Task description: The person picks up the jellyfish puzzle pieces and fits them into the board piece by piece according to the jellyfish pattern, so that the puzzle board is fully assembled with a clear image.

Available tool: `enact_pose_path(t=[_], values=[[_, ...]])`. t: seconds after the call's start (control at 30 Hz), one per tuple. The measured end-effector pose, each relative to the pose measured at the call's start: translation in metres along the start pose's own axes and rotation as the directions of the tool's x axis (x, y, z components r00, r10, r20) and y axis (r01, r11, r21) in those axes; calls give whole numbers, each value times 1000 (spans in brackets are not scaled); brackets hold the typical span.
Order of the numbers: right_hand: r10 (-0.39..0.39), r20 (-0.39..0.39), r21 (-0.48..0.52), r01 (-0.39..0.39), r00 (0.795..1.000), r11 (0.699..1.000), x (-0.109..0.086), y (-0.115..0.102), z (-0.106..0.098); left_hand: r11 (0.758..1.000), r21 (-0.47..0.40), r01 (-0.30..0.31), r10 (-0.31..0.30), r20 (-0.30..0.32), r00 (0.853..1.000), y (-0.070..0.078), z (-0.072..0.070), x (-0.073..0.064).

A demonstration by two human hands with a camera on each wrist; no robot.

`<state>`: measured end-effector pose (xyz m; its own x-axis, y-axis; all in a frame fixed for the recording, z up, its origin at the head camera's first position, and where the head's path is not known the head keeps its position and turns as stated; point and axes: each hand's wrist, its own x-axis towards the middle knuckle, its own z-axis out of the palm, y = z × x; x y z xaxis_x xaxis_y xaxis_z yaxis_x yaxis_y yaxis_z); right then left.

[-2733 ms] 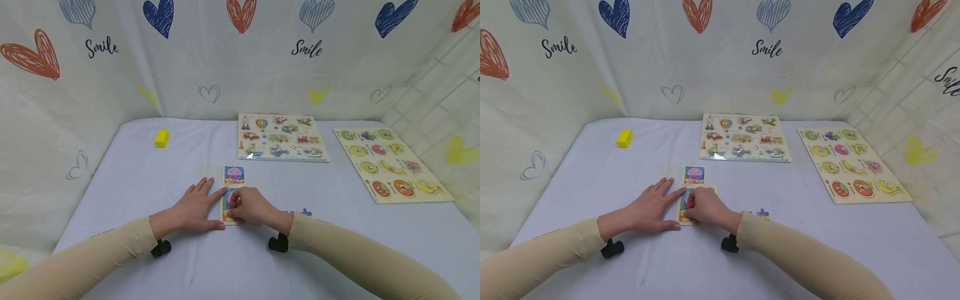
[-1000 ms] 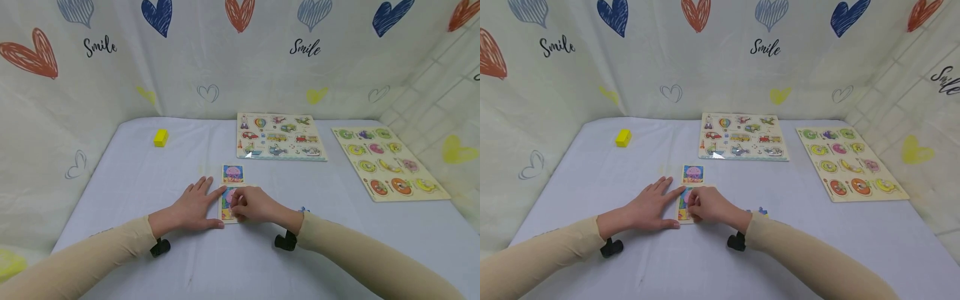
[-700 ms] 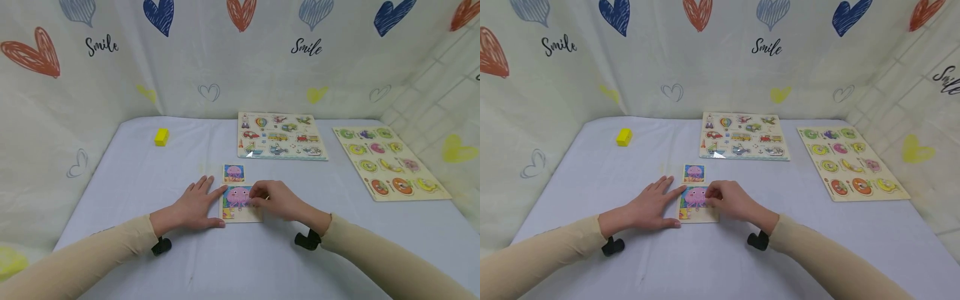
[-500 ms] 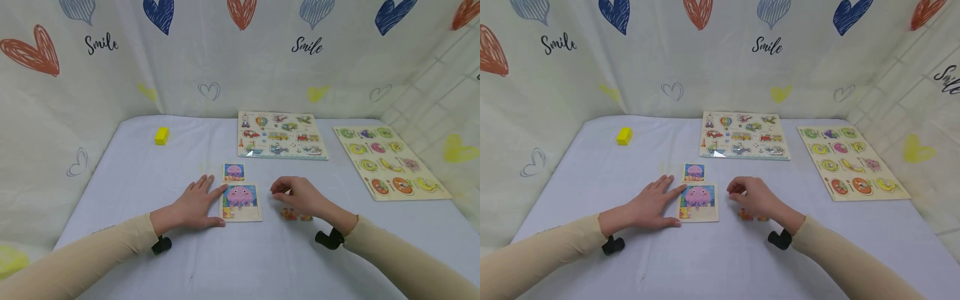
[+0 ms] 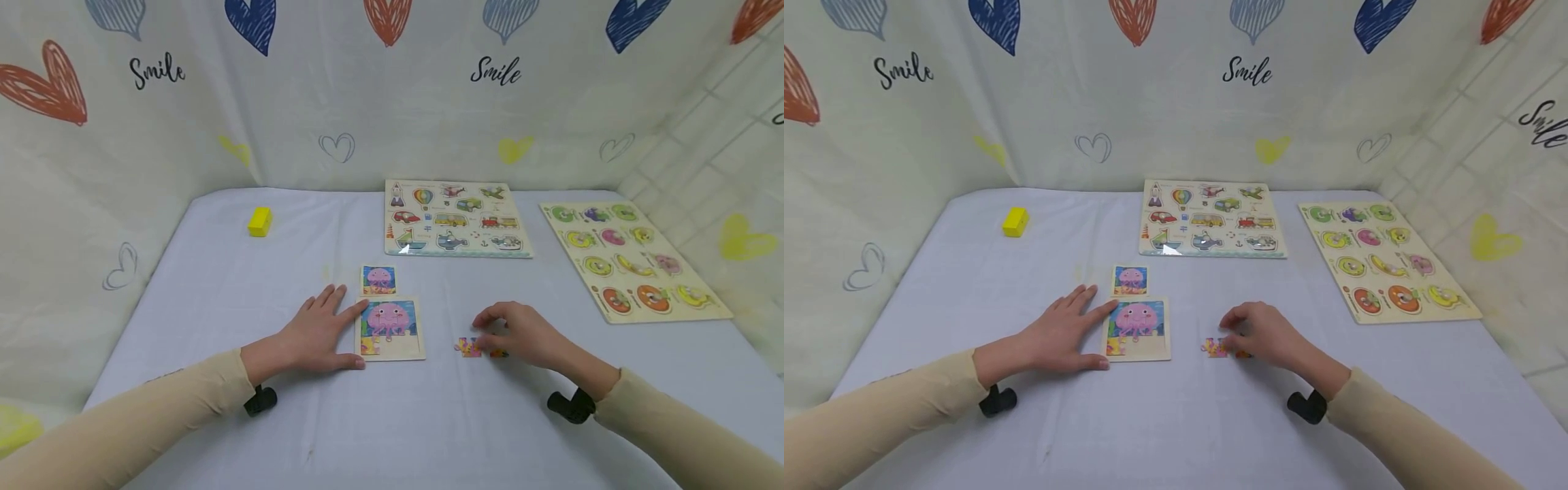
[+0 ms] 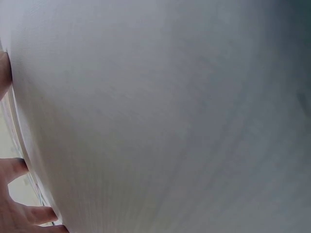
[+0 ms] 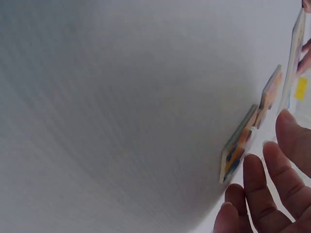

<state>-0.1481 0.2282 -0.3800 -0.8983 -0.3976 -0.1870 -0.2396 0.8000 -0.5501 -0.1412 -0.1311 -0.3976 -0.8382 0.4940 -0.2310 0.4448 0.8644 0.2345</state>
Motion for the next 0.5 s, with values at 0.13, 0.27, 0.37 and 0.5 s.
enact_pose_path(t=[0.13, 0.27, 0.37, 0.5], values=[[-60, -5, -51, 59, 998, 997, 1, 4, 4, 1000, -4, -4, 4, -4, 1000, 0, 0, 0], [-82, -19, -118, 79, 996, 990, 1, 5, 8, 1000, -4, -1, 1, -1, 1000, -1, 0, 0], [-90, -32, -153, 84, 995, 985, 1, 5, 10, 1000, -2, 2, -2, 0, 1000, -1, 1, 0], [-97, -43, -166, 88, 994, 982, 1, 4, 12, 1000, 0, 1, -1, -1, 1000, -1, 1, 0]])
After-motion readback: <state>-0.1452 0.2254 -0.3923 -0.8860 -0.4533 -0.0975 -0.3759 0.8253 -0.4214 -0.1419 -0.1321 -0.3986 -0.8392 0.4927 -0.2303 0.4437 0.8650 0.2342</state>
